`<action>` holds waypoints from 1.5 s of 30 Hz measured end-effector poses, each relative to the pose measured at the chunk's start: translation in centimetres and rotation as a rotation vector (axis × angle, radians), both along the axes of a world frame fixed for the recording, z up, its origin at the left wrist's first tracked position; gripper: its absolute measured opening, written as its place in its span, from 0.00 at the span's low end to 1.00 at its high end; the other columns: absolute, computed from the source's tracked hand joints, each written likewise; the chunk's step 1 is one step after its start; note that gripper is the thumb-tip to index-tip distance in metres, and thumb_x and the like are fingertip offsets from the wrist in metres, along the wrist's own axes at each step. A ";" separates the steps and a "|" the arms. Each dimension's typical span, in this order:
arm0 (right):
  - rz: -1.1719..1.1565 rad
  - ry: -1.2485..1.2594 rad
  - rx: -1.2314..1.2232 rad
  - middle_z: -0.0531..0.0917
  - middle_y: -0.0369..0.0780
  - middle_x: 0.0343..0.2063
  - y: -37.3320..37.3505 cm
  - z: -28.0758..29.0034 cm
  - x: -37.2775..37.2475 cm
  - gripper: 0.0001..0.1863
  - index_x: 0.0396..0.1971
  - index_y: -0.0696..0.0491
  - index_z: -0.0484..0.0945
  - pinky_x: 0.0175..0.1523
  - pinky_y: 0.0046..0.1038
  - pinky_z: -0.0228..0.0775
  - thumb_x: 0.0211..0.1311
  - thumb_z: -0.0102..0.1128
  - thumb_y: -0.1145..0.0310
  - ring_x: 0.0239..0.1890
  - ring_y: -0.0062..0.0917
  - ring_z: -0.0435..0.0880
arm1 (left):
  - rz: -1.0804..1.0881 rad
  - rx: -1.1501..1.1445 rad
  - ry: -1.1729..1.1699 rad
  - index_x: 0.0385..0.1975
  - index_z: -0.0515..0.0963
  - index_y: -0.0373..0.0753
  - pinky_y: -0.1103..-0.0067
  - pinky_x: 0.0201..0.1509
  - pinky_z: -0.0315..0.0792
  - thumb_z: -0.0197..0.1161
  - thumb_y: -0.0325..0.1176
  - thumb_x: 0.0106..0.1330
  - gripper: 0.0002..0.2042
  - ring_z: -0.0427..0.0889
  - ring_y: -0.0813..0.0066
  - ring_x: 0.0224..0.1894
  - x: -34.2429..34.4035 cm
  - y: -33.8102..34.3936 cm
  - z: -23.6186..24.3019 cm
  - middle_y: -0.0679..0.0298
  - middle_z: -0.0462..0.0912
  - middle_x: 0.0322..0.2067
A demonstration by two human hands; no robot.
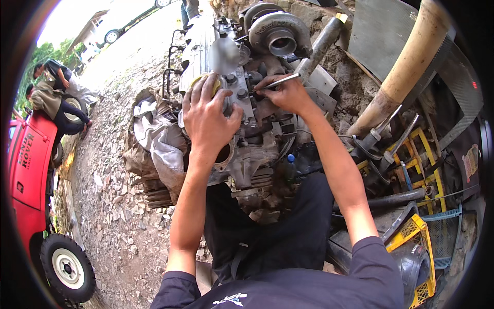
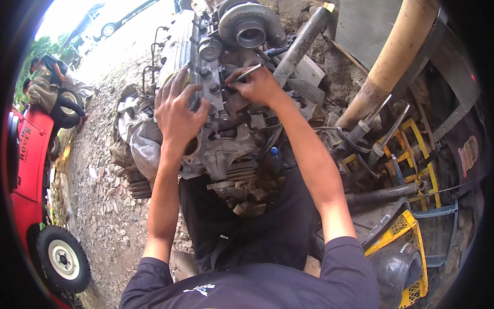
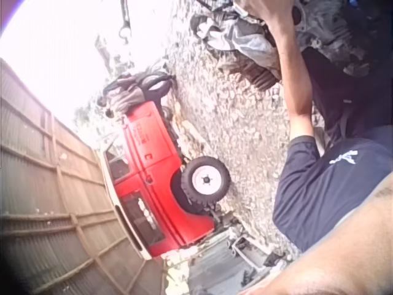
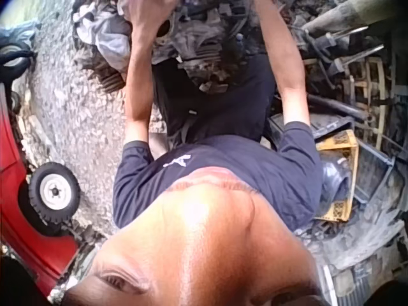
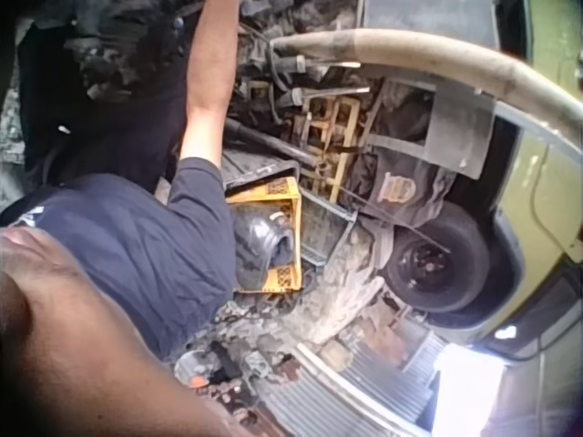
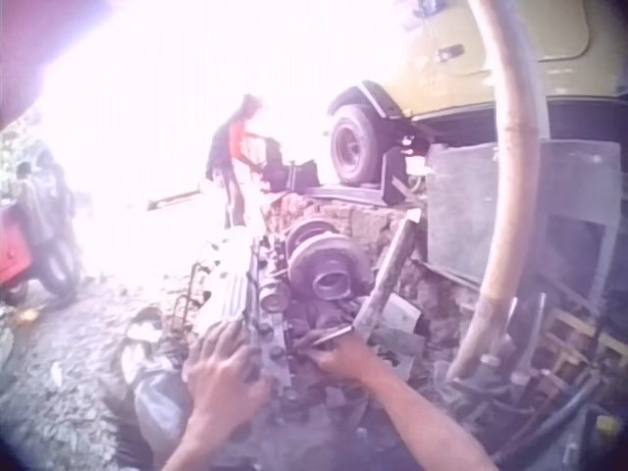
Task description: The person uses a wrench and a screwdriver to work on a disassembled engine block, pours a liquid from a small bottle onto a component, and wipes the engine parts with a cloth.
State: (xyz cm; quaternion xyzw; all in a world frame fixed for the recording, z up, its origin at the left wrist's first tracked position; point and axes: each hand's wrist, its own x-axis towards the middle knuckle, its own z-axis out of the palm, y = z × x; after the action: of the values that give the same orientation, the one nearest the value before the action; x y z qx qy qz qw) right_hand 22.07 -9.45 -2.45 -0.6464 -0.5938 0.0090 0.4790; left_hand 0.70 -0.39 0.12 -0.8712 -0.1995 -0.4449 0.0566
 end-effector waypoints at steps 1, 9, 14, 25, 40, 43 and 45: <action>-0.038 -0.061 0.068 0.89 0.41 0.32 -0.4 -1.0 -0.6 0.08 0.36 0.51 0.89 0.47 0.31 0.79 0.55 0.68 0.72 0.38 0.32 0.88 | 0.002 -0.003 0.001 0.35 0.87 0.43 0.64 0.73 0.59 0.66 0.39 0.51 0.13 0.70 0.60 0.67 -0.1 0.0 -0.1 0.59 0.76 0.63; -0.011 -0.205 0.237 0.89 0.42 0.32 1.4 0.5 0.3 0.07 0.35 0.52 0.88 0.44 0.31 0.79 0.55 0.70 0.70 0.36 0.33 0.89 | 0.005 0.006 0.007 0.35 0.87 0.44 0.65 0.72 0.60 0.65 0.39 0.52 0.13 0.71 0.60 0.66 -0.1 0.0 0.0 0.58 0.77 0.62; 0.074 -0.171 -0.024 0.90 0.41 0.33 1.9 2.6 0.8 0.08 0.35 0.52 0.88 0.46 0.29 0.79 0.54 0.69 0.70 0.37 0.30 0.89 | -0.012 0.020 0.005 0.35 0.87 0.43 0.66 0.72 0.60 0.65 0.39 0.52 0.13 0.71 0.59 0.66 -0.3 0.3 -0.3 0.58 0.77 0.62; 0.060 -0.121 0.030 0.89 0.41 0.32 1.0 1.3 -0.5 0.08 0.32 0.50 0.88 0.48 0.34 0.78 0.52 0.66 0.69 0.38 0.39 0.87 | 0.007 -0.004 0.021 0.35 0.86 0.44 0.64 0.71 0.61 0.65 0.39 0.52 0.12 0.70 0.59 0.67 -0.5 0.3 -0.2 0.59 0.76 0.63; -0.008 0.248 0.029 0.87 0.37 0.29 -2.9 0.3 -2.6 0.06 0.32 0.56 0.87 0.44 0.26 0.74 0.56 0.71 0.70 0.34 0.22 0.84 | -0.017 -0.001 -0.005 0.35 0.86 0.44 0.65 0.69 0.63 0.66 0.39 0.53 0.12 0.72 0.59 0.66 -0.6 0.2 -0.1 0.60 0.77 0.62; -0.011 0.233 0.041 0.86 0.37 0.28 -3.3 -0.4 -3.2 0.07 0.32 0.58 0.86 0.40 0.25 0.72 0.57 0.71 0.71 0.31 0.20 0.81 | -0.018 0.002 -0.008 0.34 0.86 0.44 0.65 0.69 0.63 0.66 0.39 0.53 0.12 0.72 0.59 0.66 -0.5 0.2 -0.1 0.60 0.77 0.63; 0.051 0.311 -0.013 0.86 0.38 0.28 -3.7 -0.8 -2.9 0.07 0.33 0.58 0.86 0.38 0.26 0.71 0.57 0.71 0.71 0.30 0.21 0.81 | -0.006 -0.002 -0.006 0.34 0.86 0.44 0.65 0.70 0.63 0.66 0.40 0.53 0.12 0.72 0.59 0.66 -0.5 0.2 -0.1 0.60 0.77 0.63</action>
State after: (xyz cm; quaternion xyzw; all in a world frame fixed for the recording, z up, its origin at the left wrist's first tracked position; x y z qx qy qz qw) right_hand 19.14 -13.11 -3.26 -0.6249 -0.5288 0.1251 0.5606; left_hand 0.23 -0.16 -0.02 -0.8706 -0.1977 -0.4472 0.0539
